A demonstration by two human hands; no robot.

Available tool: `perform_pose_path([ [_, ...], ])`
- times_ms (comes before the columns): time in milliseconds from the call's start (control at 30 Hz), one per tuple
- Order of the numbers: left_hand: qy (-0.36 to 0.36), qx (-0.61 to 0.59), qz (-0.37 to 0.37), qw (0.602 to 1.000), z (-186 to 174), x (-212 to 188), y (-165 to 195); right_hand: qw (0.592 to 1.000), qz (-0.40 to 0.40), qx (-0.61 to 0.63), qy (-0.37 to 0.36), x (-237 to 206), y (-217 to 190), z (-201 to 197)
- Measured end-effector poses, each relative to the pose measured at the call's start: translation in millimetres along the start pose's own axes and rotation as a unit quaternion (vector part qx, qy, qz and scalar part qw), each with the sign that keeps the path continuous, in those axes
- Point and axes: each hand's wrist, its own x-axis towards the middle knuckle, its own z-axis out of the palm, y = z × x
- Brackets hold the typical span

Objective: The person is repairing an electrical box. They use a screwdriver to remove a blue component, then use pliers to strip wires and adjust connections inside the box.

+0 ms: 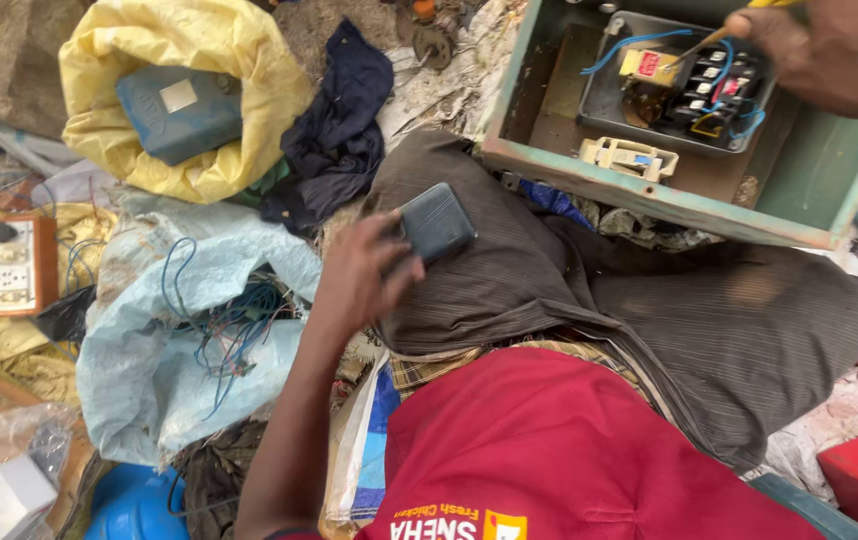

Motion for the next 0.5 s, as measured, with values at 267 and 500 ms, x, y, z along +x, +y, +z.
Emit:
perform_pose_path([
  [267,0.058,-0.166,0.011,0.984,31.5,86.9,61.0,0.967,0.033,0.253,-0.015,1.6,-63.9,-82.0],
  [500,-0.019,-0.354,0.205,0.912,163.5,265.0,128.9,0.988,-0.101,-0.109,-0.052,-6.7,-84.5,-110.6],
])
